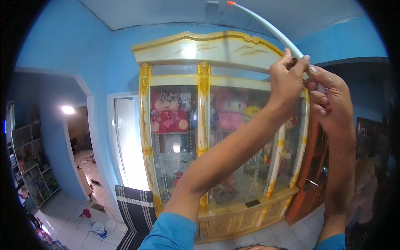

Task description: The person assembles a long white PVC pipe by connecting multiple sections together. They repeatedly lift the pipe to reach the top of a yellow display cabinet, then lower it to the floor to attach additional segments.

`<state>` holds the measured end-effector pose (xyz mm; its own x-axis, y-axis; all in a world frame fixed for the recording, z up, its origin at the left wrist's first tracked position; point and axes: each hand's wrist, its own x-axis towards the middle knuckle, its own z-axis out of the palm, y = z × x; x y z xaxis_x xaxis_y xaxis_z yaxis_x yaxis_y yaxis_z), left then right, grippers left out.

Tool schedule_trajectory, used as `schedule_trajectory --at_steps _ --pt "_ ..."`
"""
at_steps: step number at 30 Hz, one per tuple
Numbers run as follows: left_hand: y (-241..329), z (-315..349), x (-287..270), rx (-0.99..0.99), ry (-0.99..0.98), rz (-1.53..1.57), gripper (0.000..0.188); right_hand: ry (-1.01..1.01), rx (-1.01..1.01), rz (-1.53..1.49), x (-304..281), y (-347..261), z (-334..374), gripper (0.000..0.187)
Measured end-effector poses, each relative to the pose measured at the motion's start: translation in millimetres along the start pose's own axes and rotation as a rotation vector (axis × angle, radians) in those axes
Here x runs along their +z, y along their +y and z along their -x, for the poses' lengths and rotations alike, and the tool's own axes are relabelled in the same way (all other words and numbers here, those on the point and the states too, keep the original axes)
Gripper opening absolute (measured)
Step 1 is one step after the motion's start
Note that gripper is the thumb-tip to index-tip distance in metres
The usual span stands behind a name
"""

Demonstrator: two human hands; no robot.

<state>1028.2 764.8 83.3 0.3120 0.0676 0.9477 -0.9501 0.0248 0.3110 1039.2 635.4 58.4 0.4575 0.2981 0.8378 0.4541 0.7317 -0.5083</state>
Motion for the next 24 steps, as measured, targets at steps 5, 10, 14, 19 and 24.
schedule_trajectory --at_steps 5,10,14,19,24 --pt "24.1 49.0 73.3 0.137 -0.067 0.025 0.028 0.062 -0.090 0.080 -20.1 -54.4 79.5 0.033" --pt "37.2 68.2 94.3 0.137 -0.023 0.019 0.025 0.087 -0.086 0.164 -10.6 -73.5 107.7 0.041" --pt "39.6 43.8 69.5 0.001 -0.002 0.030 0.020 0.008 -0.043 0.110 -5.0 -55.9 64.6 0.025" --pt "16.3 -10.3 8.4 -0.111 0.101 0.023 0.018 -0.033 -0.011 0.016 10.8 -1.4 -12.6 0.015" --pt "-8.8 -42.9 -61.6 -0.219 0.155 -0.058 0.015 0.042 0.041 0.004 32.1 66.5 -73.1 0.012"
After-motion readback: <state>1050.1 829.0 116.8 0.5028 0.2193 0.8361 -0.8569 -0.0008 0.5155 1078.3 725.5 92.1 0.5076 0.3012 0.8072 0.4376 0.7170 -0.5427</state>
